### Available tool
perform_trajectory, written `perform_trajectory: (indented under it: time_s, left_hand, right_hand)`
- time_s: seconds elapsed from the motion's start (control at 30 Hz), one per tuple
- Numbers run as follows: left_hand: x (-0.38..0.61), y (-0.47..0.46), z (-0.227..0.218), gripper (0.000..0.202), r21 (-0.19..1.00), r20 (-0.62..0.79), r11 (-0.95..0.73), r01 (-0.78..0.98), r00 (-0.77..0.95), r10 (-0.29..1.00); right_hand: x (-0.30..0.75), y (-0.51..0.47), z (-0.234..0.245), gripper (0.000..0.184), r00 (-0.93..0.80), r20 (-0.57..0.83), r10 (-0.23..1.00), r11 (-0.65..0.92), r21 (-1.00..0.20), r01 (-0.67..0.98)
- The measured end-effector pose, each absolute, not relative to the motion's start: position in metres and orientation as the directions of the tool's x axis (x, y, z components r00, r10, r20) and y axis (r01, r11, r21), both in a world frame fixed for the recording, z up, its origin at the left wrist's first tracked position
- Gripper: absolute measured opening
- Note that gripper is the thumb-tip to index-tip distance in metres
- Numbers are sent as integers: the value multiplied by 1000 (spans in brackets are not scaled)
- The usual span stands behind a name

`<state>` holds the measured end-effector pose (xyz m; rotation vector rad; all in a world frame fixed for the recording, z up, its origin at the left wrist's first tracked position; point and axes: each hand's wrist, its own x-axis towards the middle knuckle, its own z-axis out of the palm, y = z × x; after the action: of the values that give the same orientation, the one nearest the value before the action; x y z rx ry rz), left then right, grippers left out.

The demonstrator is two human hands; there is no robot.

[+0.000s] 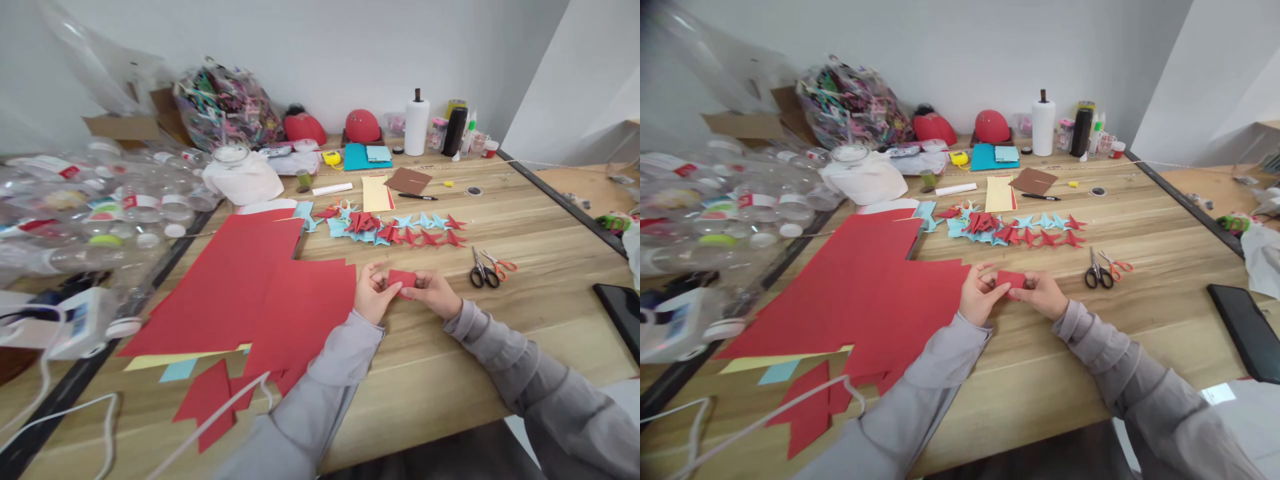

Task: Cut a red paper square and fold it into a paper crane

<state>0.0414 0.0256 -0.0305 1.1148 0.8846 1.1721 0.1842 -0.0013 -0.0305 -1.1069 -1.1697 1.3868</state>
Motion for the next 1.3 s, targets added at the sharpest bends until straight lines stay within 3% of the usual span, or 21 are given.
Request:
perform_trajectory:
  time_s: [0.17,0.37,0.57,0.8,1.1,1.3]
  left_hand:
    - [38,27,-28,27,991,39,-14,-135,184,982]
    - [40,24,-29,24,987,39,-11,-162,172,984]
    - [40,20,-21,23,989,33,8,-151,263,964]
    - [40,20,-21,25,989,47,-15,-147,214,976]
    - [37,22,-23,26,985,58,-3,-172,315,947]
    - [35,25,-34,25,979,12,51,-197,304,953]
  right_hand:
    - [188,-5,-28,32,-73,37,997,36,-999,-11]
    - [193,-2,-28,27,100,100,990,108,-991,-76]
    - [192,-4,-27,24,32,104,994,107,-990,-93]
    - [192,-4,-25,24,12,141,990,141,-987,-72]
    - [192,-5,-26,18,-4,185,983,183,-975,-129]
    - [192,-4,-22,21,0,119,993,117,-980,-161]
